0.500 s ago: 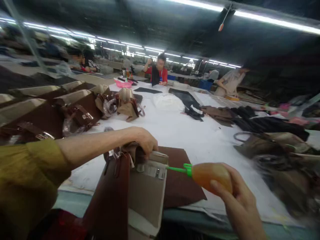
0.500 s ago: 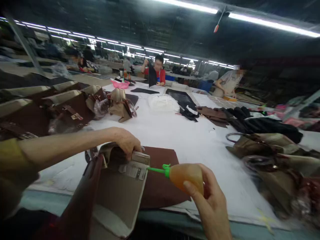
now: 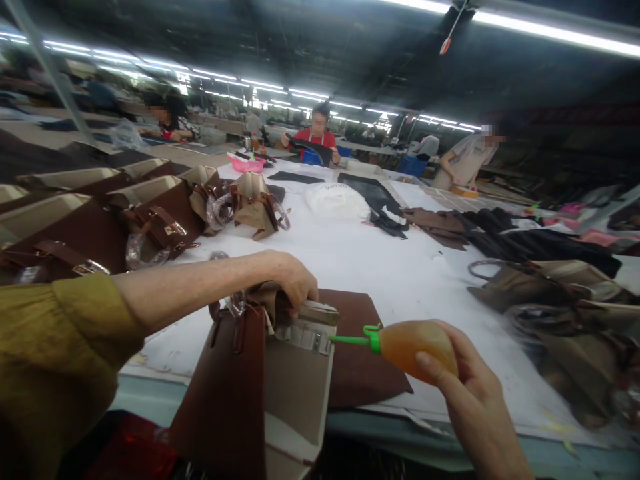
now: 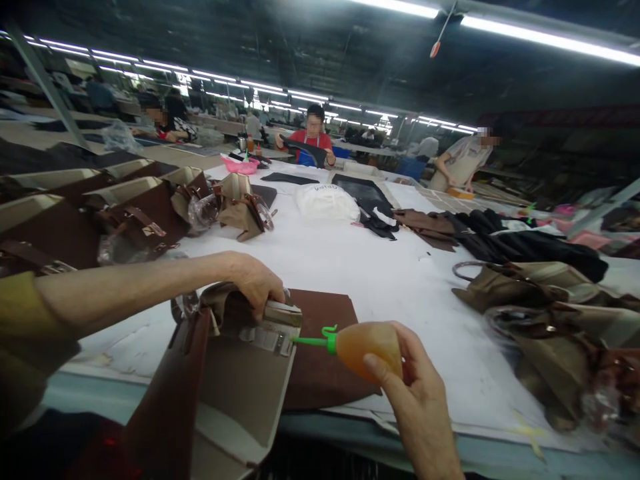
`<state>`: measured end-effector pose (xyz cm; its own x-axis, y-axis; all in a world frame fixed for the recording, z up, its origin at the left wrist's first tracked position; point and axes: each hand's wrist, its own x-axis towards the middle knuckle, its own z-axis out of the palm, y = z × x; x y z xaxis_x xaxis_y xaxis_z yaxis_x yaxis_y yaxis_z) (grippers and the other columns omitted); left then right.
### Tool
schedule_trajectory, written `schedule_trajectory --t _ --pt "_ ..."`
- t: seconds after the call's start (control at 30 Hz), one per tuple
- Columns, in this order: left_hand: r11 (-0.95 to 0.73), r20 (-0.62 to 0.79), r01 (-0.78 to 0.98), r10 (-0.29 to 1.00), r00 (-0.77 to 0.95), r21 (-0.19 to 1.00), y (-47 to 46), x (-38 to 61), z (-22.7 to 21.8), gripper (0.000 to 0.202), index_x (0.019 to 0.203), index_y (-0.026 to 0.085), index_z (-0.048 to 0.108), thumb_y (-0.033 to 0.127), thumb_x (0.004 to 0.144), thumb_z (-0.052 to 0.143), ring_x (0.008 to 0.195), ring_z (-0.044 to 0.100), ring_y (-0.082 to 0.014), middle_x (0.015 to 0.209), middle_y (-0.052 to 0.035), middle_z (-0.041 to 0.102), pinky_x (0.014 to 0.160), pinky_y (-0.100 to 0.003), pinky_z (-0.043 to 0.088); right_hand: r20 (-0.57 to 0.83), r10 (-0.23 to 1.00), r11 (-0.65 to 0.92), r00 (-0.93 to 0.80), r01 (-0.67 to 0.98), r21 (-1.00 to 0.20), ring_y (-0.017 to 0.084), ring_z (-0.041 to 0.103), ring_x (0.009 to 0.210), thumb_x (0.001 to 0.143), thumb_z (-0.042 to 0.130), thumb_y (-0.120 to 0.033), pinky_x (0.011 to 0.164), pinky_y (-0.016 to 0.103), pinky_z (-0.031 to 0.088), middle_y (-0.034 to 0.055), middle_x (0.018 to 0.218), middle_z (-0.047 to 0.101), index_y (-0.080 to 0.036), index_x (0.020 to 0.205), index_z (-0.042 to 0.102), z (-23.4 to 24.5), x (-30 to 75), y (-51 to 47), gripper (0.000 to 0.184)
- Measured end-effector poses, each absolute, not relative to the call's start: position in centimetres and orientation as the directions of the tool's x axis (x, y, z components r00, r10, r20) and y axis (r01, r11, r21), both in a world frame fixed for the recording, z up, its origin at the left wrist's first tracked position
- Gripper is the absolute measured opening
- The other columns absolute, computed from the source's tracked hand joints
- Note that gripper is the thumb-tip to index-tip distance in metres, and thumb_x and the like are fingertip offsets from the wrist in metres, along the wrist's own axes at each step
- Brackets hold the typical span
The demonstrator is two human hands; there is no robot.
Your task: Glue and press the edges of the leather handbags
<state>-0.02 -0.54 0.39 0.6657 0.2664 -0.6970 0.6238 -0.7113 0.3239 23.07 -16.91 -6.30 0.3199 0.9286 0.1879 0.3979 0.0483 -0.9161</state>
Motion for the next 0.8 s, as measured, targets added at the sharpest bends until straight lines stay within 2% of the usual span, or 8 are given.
schedule_trajectory --t 0.17,0.4,0.6,0.67,0.8 --pt "-0.708 -0.705 0.620 0.245 0.665 0.339 -0.4 0.1 0.2 0.040 0.101 0.014 0.064 0.017 0.061 0.058 0.064 0.054 -0.0147 0.085 -0.0030 0.067 0.052 -0.021 0.041 0.153 0.954 0.036 0.260 0.406 -0.913 0.021 0.060 0.079 0.066 0.067 -0.040 0.064 0.024 0.053 0.0032 0.090 0.064 -0.022 0.106 0.052 -6.5 23.3 -17.6 0.047" --pt "-0.709 -0.710 0.617 0.235 0.664 0.343 -0.1 0.2 -0.2 0.046 0.108 0.015 0.061 0.017 0.062 0.060 0.068 0.054 -0.0144 0.092 -0.0030 0.068 0.059 -0.021 0.043 0.184 0.929 0.058 0.322 0.364 -0.930 0.021 0.060 0.078 0.065 0.067 -0.041 0.061 0.025 0.052 0.0029 0.090 0.063 -0.022 0.104 0.052 -6.0 22.6 -16.4 0.045" --pt "-0.687 -0.700 0.622 0.230 0.677 0.376 -0.1 0.2 -0.2 0.048 0.109 0.016 0.061 0.015 0.061 0.061 0.069 0.055 -0.0142 0.095 -0.0020 0.067 0.062 -0.021 0.043 0.192 0.922 0.062 0.337 0.361 -0.931 0.022 0.061 0.080 0.064 0.068 -0.040 0.065 0.028 0.052 0.0036 0.093 0.064 -0.022 0.105 0.052 -6.2 22.6 -16.4 0.047" --pt "-0.678 -0.701 0.632 0.239 0.672 0.375 -0.3 0.4 0.0 0.048 0.108 0.016 0.062 0.013 0.060 0.062 0.066 0.054 -0.0137 0.092 -0.0016 0.067 0.060 -0.021 0.043 0.183 0.920 0.045 0.345 0.371 -0.927 0.022 0.061 0.079 0.064 0.068 -0.041 0.062 0.027 0.053 0.0037 0.092 0.064 -0.022 0.104 0.053 -6.1 22.9 -16.7 0.048" --pt "-0.674 -0.710 0.647 0.254 0.656 0.357 -0.5 0.5 0.2 0.036 0.095 0.014 0.067 0.015 0.059 0.063 0.057 0.050 -0.0123 0.074 -0.0005 0.066 0.051 -0.020 0.039 0.168 0.913 0.010 0.371 0.391 -0.921 0.022 0.061 0.078 0.064 0.067 -0.043 0.059 0.025 0.052 0.0026 0.090 0.065 -0.022 0.102 0.055 -5.6 23.4 -17.3 0.045"
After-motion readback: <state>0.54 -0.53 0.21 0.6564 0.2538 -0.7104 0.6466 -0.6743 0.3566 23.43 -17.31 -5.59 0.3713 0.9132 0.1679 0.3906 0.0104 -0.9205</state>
